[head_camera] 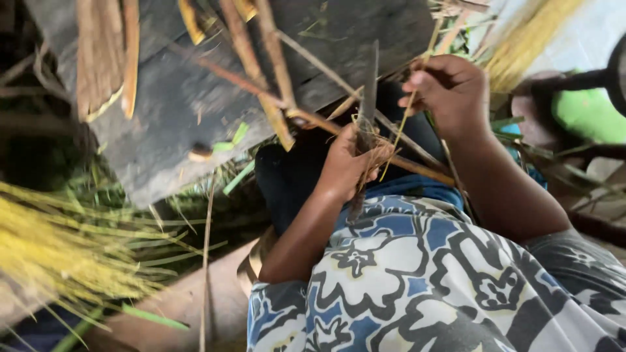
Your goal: Stripping the midrib from plant leaves using a knife to prepare fibers for weaving
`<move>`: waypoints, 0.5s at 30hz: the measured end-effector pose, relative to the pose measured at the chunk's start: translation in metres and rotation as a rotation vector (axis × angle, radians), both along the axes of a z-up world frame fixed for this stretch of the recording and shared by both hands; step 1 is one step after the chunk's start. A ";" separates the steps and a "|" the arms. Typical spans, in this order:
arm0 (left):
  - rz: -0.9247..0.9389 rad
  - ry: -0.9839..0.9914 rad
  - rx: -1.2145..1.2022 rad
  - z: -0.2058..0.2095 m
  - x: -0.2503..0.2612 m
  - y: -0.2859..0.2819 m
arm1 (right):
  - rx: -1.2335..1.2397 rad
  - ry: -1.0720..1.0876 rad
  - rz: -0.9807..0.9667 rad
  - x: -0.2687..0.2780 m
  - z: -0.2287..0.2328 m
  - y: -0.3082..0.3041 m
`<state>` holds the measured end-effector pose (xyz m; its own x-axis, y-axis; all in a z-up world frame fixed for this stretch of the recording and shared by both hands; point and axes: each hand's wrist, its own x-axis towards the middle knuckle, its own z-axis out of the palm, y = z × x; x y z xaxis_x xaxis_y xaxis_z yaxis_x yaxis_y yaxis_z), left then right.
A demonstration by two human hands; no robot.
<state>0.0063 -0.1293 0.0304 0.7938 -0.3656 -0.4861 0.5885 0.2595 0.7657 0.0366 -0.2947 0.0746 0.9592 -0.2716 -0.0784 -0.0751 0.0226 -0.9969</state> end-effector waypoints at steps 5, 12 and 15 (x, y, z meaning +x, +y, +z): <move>-0.065 -0.008 0.034 0.000 0.007 -0.013 | 0.094 -0.006 -0.132 0.003 -0.008 -0.023; -0.180 0.010 0.202 0.007 0.022 -0.037 | 0.139 -0.058 -0.112 0.004 -0.016 -0.054; -0.101 0.059 0.082 -0.009 0.025 -0.051 | -0.006 0.189 -0.003 0.003 -0.010 -0.069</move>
